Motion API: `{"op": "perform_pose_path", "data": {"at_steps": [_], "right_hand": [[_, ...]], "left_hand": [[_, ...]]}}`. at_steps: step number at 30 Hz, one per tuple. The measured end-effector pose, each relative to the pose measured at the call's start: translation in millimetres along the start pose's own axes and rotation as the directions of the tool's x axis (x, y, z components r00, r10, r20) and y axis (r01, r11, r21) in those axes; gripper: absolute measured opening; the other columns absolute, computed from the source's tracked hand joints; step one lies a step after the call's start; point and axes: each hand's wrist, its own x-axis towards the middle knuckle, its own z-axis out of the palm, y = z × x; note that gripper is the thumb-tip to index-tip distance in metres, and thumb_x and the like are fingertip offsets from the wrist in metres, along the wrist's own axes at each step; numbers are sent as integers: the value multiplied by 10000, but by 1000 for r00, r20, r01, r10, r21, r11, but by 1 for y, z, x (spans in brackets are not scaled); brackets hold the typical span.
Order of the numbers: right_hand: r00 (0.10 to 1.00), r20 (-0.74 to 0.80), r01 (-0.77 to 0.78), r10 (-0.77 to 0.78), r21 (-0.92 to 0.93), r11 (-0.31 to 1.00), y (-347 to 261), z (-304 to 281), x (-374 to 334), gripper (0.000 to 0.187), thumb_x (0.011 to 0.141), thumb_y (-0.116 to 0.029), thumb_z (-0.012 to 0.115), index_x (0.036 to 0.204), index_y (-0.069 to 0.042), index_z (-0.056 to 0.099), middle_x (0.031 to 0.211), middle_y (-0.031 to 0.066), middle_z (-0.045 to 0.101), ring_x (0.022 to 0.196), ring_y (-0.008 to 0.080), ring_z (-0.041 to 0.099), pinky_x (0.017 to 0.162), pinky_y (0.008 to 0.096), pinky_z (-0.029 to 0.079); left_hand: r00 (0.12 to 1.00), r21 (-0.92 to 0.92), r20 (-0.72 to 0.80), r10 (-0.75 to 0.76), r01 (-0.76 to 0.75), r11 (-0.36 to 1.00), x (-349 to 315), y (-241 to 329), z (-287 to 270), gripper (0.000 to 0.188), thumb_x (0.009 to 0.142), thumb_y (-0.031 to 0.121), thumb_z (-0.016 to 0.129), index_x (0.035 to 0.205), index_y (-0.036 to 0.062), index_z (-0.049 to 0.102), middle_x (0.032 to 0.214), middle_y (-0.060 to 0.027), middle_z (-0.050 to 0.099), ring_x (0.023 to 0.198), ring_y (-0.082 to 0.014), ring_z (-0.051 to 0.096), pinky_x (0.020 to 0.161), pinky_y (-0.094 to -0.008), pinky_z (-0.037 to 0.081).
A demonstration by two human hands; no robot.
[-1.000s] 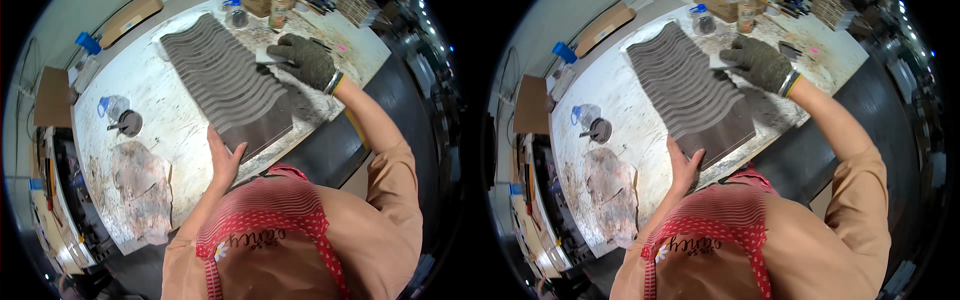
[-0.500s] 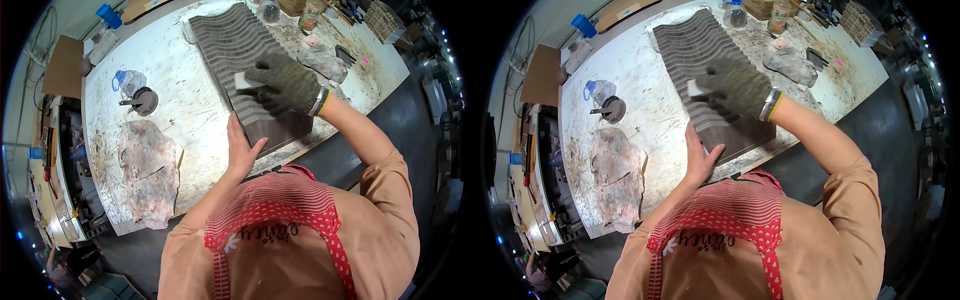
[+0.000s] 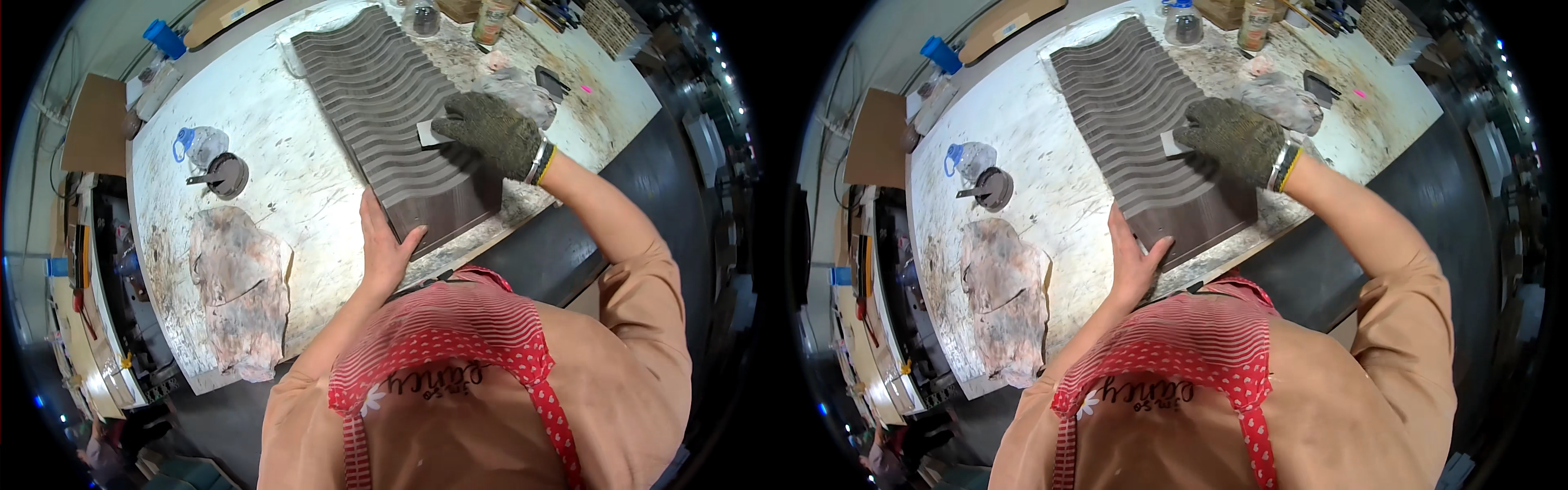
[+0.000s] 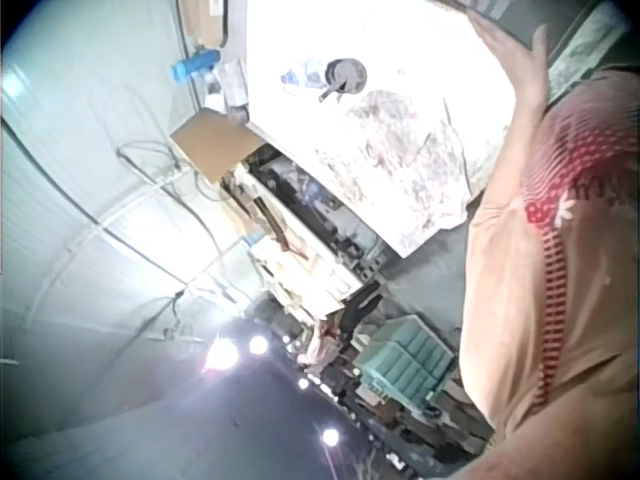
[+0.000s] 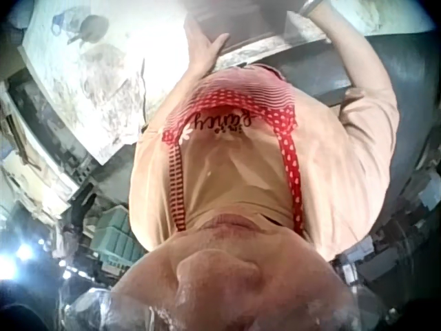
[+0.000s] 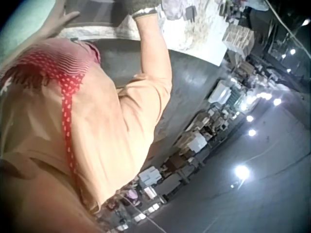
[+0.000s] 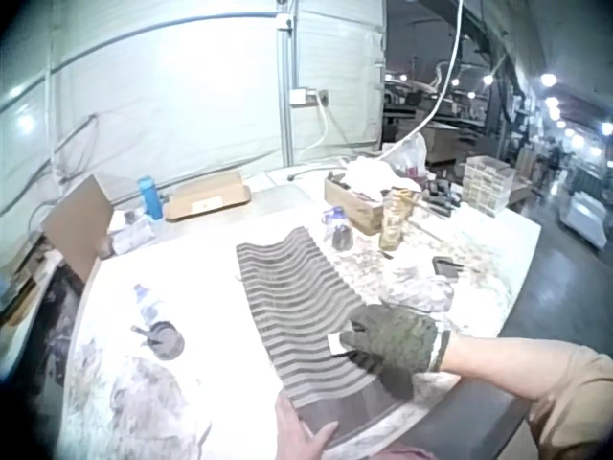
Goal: The person sands the surfaces and edges of several grooved wooden slats with a sanding block and wipes them with a cloth.
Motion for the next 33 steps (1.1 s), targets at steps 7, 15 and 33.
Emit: {"op": "perform_pose_path", "data": {"at_steps": [7,15,33], "right_hand": [[987,156,66,-42,-150,986,22,-33,5,325,794,-132,571,1116,-125,614,1123,141,574,1093,316,557,905,405,466],[980,114,-147,166,-162,976,55,-51,-25,319,767,-93,631,1085,-108,620,1094,140,575,1041,317,568,878,398,473],[996,75,-53,46,90,995,-30,-7,66,429,822,-265,656,1220,-124,585,1186,226,557,1070,366,549,921,460,448]], "left_hand": [[1000,-11,-30,10,-10,1000,-1,0,1,977,746,184,768,1443,-62,129,1436,-287,232,1343,-419,269,1117,-443,262],[1000,-5,-21,21,-21,1000,-1,1,1,969,745,175,764,1444,-60,136,1449,-280,226,1351,-420,262,1123,-438,252],[996,-106,51,-70,75,992,11,-1,-11,1037,767,265,755,1478,-40,65,1531,-262,113,1425,-382,145,1152,-416,191]]}}
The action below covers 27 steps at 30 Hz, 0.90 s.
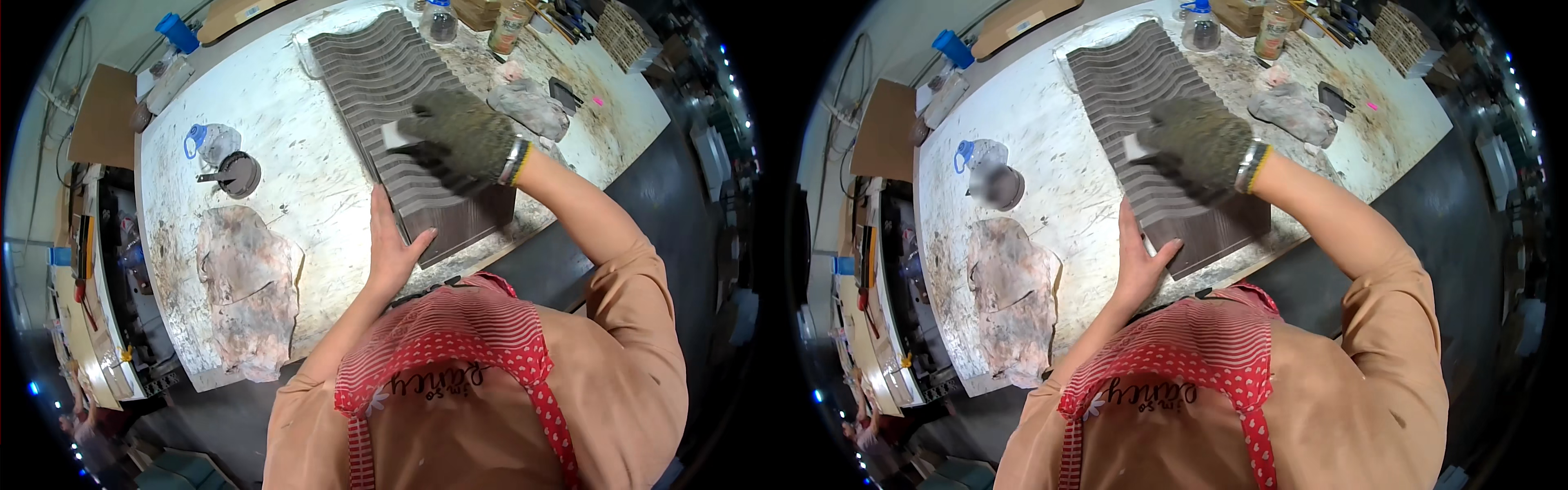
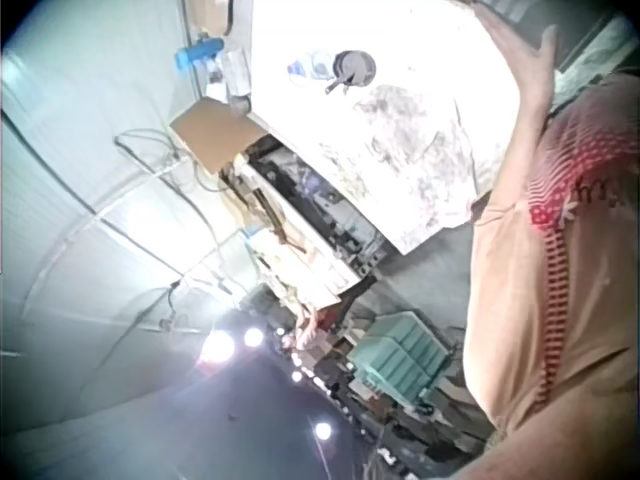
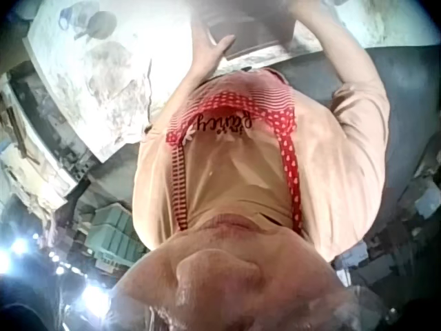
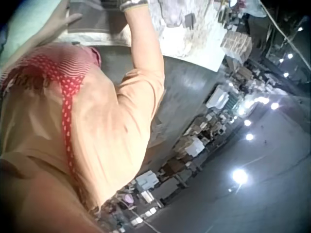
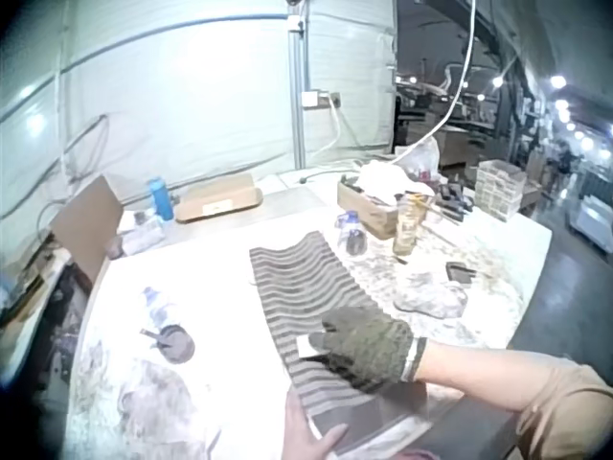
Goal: The person sands the surfaces and edges of several grooved wooden slats with a sanding block and wipes them with a cloth.
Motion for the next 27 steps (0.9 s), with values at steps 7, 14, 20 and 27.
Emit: {"op": "perform_pose_path", "data": {"at_steps": [7,14,20,27], "right_hand": [[984,-175,-17,36,109,994,-2,27,-10,425,817,-220,665,1230,-147,599,1192,210,559,1075,374,546,915,434,460],[986,-150,-62,68,46,997,10,28,-23,400,855,-278,616,1233,-150,592,1232,180,562,1119,356,540,940,446,447],[987,-123,-95,100,47,994,8,24,-36,380,839,-217,647,1203,-123,598,1196,200,551,1065,365,551,897,450,455],[998,-52,28,-39,-207,978,42,19,-51,311,828,-169,558,1130,-114,603,1199,172,555,1100,334,540,914,435,441]], "left_hand": [[999,107,-19,44,-41,993,1,3,-2,1026,766,276,757,1468,-45,81,1511,-270,131,1403,-400,179,1149,-432,206],[1000,98,0,32,-31,995,1,5,-1,1031,765,268,756,1466,-52,71,1513,-264,121,1406,-399,167,1149,-429,204],[1000,62,-1,30,-30,998,1,3,-1,1027,767,258,752,1465,-58,69,1512,-267,123,1406,-399,165,1147,-436,203],[999,34,9,30,-31,999,3,2,1,1047,758,254,760,1470,-53,56,1509,-270,128,1404,-396,172,1144,-436,209]]}}
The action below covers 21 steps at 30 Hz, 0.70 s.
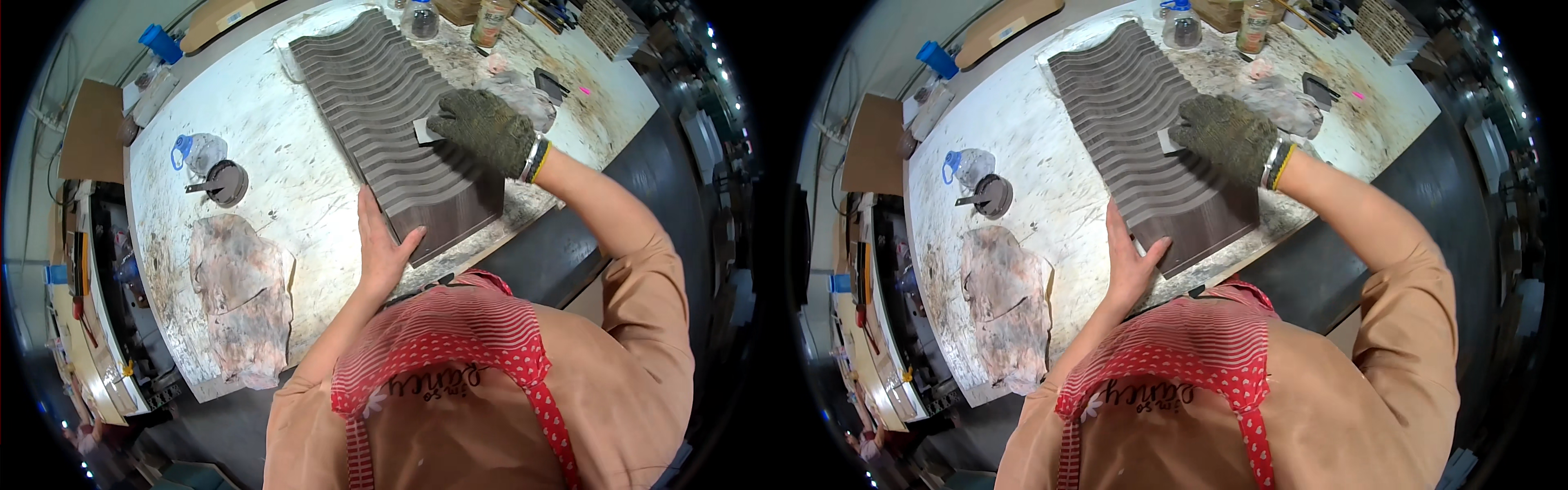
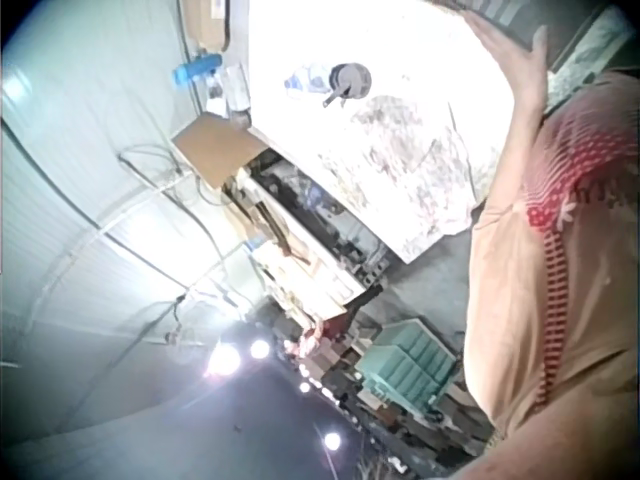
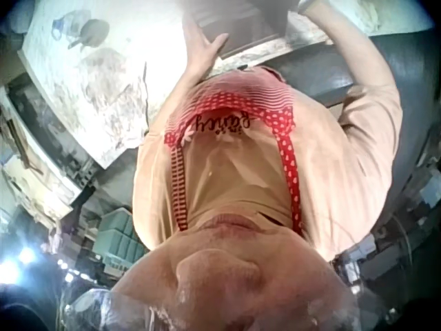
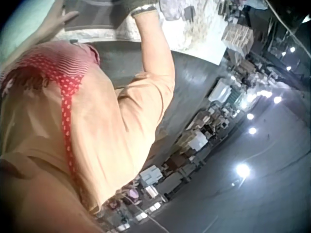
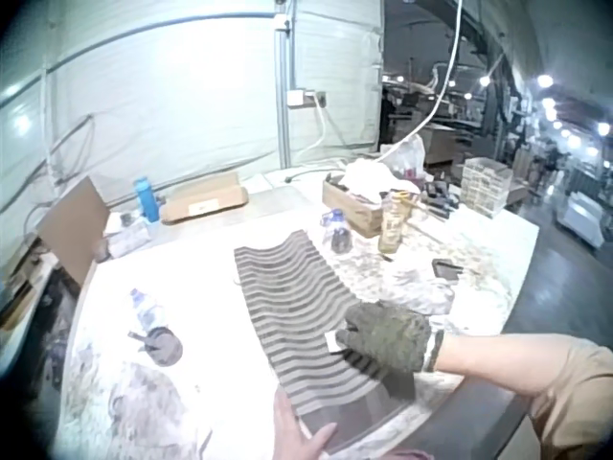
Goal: The person sands the surfaces and edges of several grooved wooden slats with a sanding block and wipes them with a cloth.
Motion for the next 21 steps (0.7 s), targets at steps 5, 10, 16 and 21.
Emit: {"op": "perform_pose_path", "data": {"at_steps": [5,10,16,21], "right_hand": [[992,108,81,-67,-132,988,24,-21,2,294,836,-160,532,1115,-118,617,1207,139,560,1109,296,547,931,424,445],[984,163,90,-69,-128,988,37,-39,5,302,805,-142,562,1100,-94,610,1149,139,574,1089,297,558,918,406,463],[992,126,49,-26,-178,983,73,-42,-18,256,810,-118,573,1061,-89,610,1023,114,574,1030,291,565,884,414,462],[973,-57,-222,222,-10,975,52,-54,-17,371,791,-163,682,1151,-103,618,1100,157,576,1009,333,572,866,406,478]], "left_hand": [[1000,13,-16,5,-5,1000,-2,1,1,1043,749,238,766,1470,-51,69,1505,-267,145,1398,-394,193,1143,-431,213],[998,39,-43,35,-33,999,-1,2,3,1005,735,195,765,1458,-63,115,1491,-271,182,1390,-400,212,1144,-427,210],[998,24,-40,53,-52,998,-1,1,2,994,733,182,761,1455,-65,124,1489,-273,188,1390,-400,212,1145,-427,205],[998,-14,-52,24,-25,1000,-2,-1,1,999,739,207,758,1457,-66,119,1494,-277,176,1397,-397,195,1148,-426,193]]}}
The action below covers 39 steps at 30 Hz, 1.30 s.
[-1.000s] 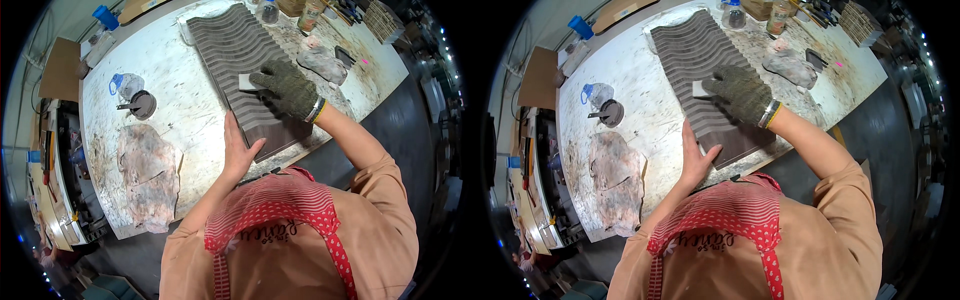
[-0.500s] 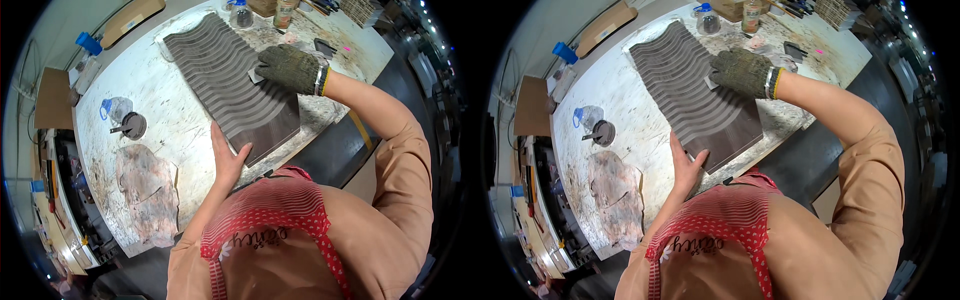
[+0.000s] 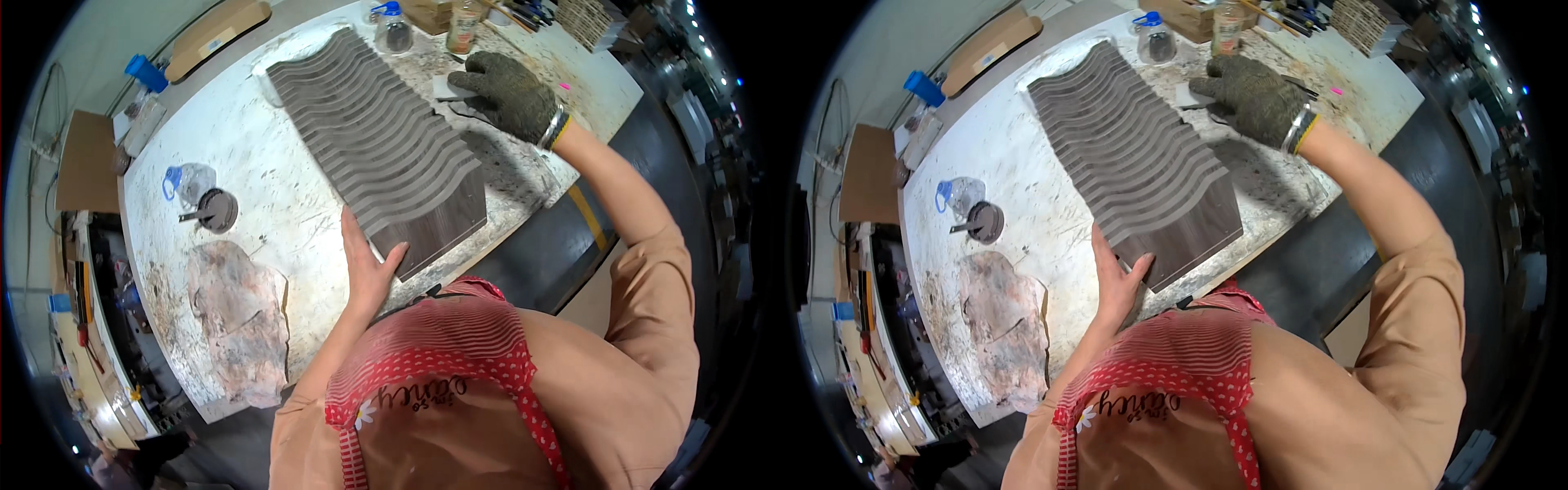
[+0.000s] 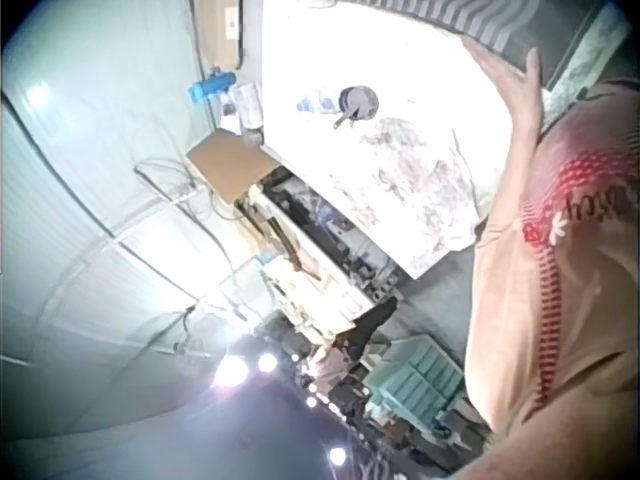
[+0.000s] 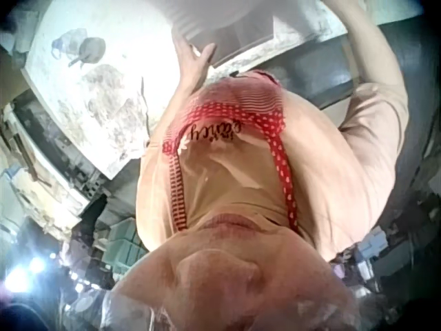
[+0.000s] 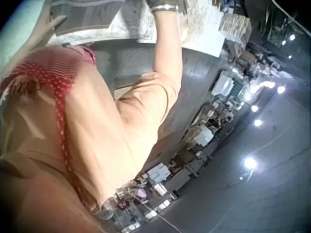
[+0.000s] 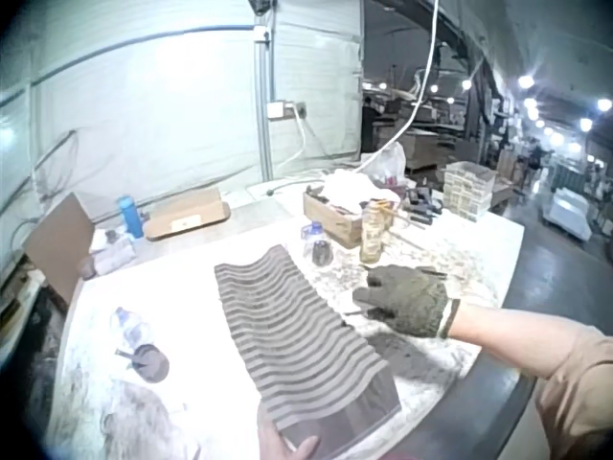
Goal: The person sands the surfaces and edges of several grooved wooden slats with a sanding block and wipes them with a cloth.
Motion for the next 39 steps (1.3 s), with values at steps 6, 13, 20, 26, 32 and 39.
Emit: {"op": "perform_pose_path", "data": {"at_steps": [6,13,20,26,32,39], "right_hand": [[983,-155,141,-100,286,948,-89,26,29,345,842,-226,651,1164,-107,624,1128,176,566,1008,334,565,878,422,476],[984,-13,178,-180,251,952,-83,55,36,415,791,-201,670,1194,-142,595,1169,211,556,1055,365,559,877,432,480],[960,-162,265,-229,259,929,-103,66,33,460,771,-197,686,1215,-128,591,1173,212,562,1053,372,558,887,446,469],[978,-112,197,-174,251,948,-113,55,32,392,846,-260,615,1204,-100,604,1196,216,571,1091,373,549,932,449,444],[981,-136,163,-137,206,965,-96,58,30,407,826,-237,637,1204,-91,596,1175,230,576,1091,364,552,922,440,458],[985,-151,123,-84,271,955,-94,62,30,402,795,-166,684,1187,-111,609,1140,189,569,1025,358,560,877,444,470]], "left_hand": [[1000,60,27,12,-14,998,2,-1,-1,1028,760,247,758,1467,-63,80,1506,-281,149,1409,-396,170,1152,-425,183],[999,29,33,-37,36,999,-1,-2,0,1044,758,257,765,1472,-48,67,1511,-270,137,1403,-400,177,1149,-430,198],[1000,94,15,-17,15,995,0,-1,-2,1032,752,244,758,1467,-46,73,1496,-261,158,1393,-392,198,1141,-433,211],[999,101,30,-20,17,995,1,0,-1,1049,760,278,762,1471,-44,60,1514,-260,124,1400,-400,178,1146,-438,208],[1000,80,5,-14,13,997,0,0,0,1011,733,201,751,1464,-44,97,1480,-257,193,1382,-381,224,1140,-419,207],[998,52,48,-37,35,998,1,1,-2,1041,763,284,755,1468,-52,66,1515,-264,116,1400,-404,175,1146,-439,210]]}}
